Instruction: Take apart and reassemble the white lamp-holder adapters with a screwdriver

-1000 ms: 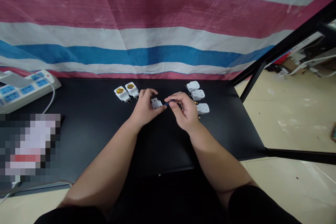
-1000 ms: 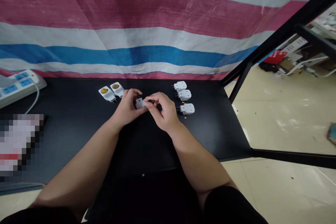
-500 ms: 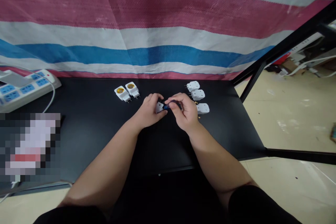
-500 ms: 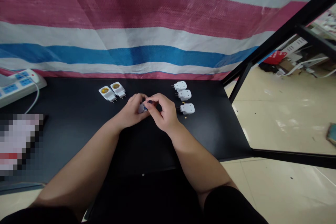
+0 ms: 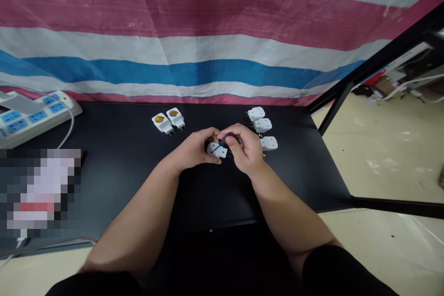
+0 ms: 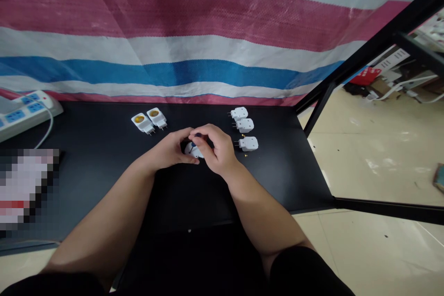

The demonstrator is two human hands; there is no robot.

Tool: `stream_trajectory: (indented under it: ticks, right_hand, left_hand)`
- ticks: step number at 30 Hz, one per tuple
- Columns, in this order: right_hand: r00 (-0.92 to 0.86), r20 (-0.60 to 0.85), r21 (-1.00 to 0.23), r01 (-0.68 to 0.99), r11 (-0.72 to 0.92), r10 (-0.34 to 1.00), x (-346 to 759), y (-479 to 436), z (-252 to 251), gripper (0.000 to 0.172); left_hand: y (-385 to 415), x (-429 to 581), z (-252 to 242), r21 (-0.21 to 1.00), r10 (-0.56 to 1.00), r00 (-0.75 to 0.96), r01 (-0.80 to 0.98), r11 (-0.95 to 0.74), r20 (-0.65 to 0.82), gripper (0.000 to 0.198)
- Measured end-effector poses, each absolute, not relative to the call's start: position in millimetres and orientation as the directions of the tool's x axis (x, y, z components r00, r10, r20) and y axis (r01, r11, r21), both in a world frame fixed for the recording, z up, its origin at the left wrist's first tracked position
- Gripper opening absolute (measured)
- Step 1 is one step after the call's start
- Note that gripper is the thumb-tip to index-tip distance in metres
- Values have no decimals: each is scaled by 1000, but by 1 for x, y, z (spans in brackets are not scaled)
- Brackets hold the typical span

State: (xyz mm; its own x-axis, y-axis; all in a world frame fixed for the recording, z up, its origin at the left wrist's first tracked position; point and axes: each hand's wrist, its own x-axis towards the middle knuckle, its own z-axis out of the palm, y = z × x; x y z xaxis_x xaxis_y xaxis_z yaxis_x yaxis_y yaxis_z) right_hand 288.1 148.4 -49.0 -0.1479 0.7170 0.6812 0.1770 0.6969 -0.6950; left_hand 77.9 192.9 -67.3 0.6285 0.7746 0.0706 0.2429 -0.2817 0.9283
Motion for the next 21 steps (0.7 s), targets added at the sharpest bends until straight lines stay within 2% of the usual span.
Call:
stream_trajectory:
  ticks: [2,4,7,10,14,18,21]
  right_hand:
    - [-206,659,-713,135,688,724,287,148,-48,21]
    - [-240,597,-780,45,624,765,283,147,-51,27]
    - [-240,494,-867,-205,454,836,273,147,-60,31]
    - [-218,491,-834,-396,383,844,262,148,-69,25]
    - [-217,522,-820,-395,415,825,257,149,-70,29]
    - [-233,451,-871,-326,367,862,260,149,-68,36]
    - [-241,411,-874,-378,305,879,261,149,-69,38]
  left_hand:
    - [193,77,-67,921,770,633,247,-300,81,51]
    - [192,78,-67,916,767,636,252,-312,86,50]
    - [190,81,-70,926,762,643,238,-295,77,44]
    - [187,85,-72,943,741,669,210,-260,55,37]
    - [185,88,-72,936,721,690,212,-282,61,29]
    - [187,87,-73,919,730,681,251,-305,56,26]
    - [186,87,-72,933,705,706,213,-290,58,26]
